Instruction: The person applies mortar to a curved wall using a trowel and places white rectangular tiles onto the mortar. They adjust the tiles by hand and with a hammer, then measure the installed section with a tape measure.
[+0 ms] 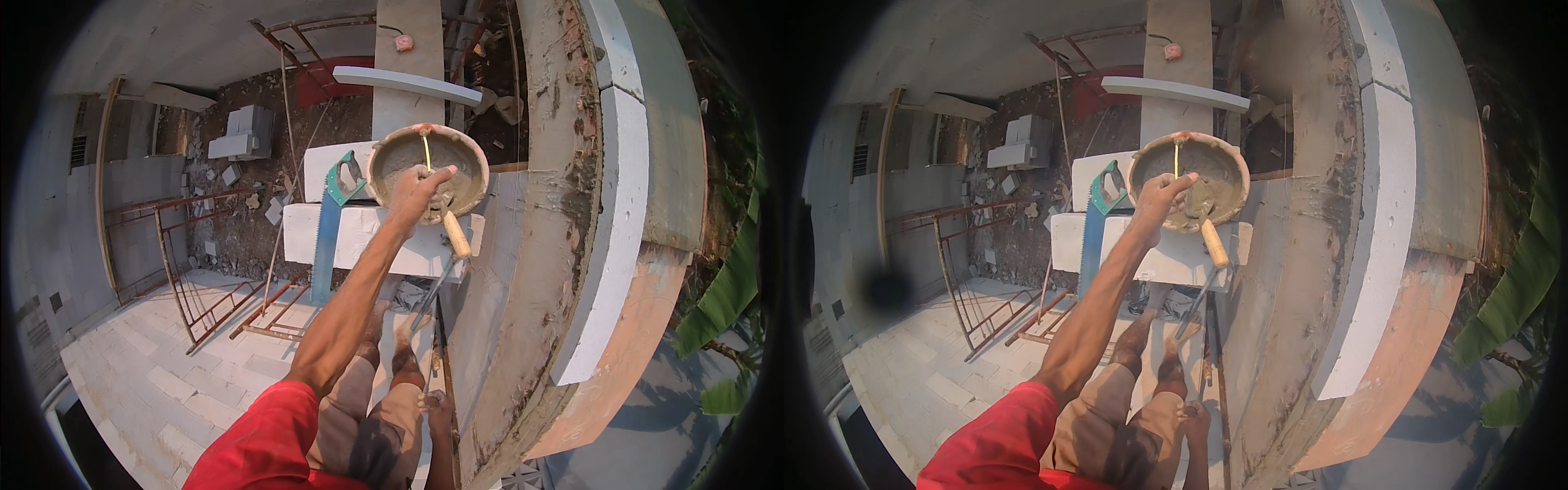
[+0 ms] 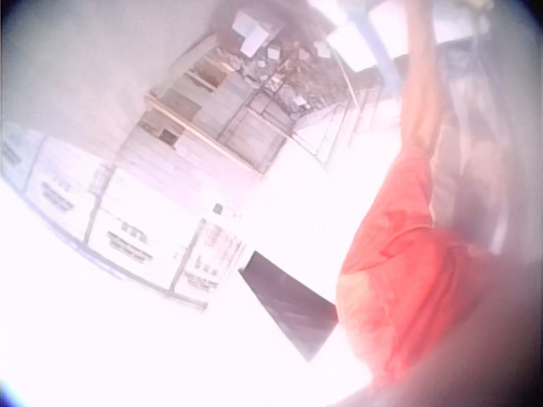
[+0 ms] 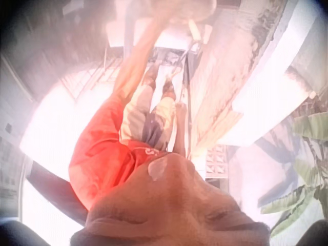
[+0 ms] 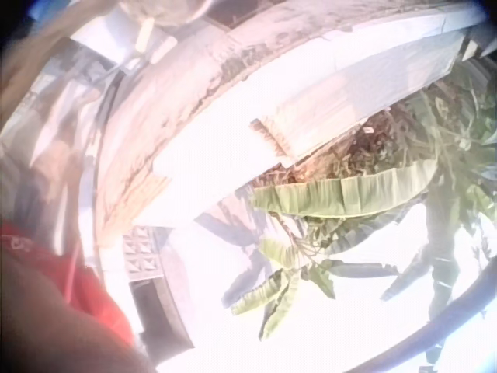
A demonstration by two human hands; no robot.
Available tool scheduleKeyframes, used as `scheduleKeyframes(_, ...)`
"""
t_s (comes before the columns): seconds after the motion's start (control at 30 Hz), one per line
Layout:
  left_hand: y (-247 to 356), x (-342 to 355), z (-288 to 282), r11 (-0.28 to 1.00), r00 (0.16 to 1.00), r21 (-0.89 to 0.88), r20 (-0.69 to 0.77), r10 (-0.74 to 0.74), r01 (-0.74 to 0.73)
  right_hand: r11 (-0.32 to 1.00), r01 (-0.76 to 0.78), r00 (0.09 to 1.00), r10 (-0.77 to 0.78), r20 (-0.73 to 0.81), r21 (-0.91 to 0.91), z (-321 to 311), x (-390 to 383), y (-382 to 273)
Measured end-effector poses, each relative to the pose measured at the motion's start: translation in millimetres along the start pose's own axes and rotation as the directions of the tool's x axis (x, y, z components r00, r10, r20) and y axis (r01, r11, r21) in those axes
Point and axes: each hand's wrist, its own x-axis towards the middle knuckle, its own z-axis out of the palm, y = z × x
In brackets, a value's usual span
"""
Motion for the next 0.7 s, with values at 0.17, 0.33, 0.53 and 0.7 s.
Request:
scheduleKeyframes(0.17, -2, 0, -12, 0.997, 0.999, 0.058, 0.009, 0.044, -0.044, 0.964, 0.142, 0.989, -0.149, -0.013, -0.224, 18, 31, -81)
scheduleKeyframes(0.33, -17, 14, -37, 0.987, 0.989, 0.081, 0.044, 0.138, -0.141, 0.902, 0.377, 0.9, -0.41, -0.146, -0.21, 42, 86, -193)
scheduleKeyframes(0.53, -109, 24, -95, 0.976, 0.903, 0.144, -0.378, 0.205, -0.161, 0.63, 0.736, 0.595, -0.777, -0.208, -0.249, 63, 168, -348)
scheduleKeyframes(0.7, -212, 26, -134, 0.891, 0.878, 0.453, -0.438, 0.193, 0.03, 0.497, 0.789, 0.475, -0.866, -0.155, -0.361, 75, 241, -446)
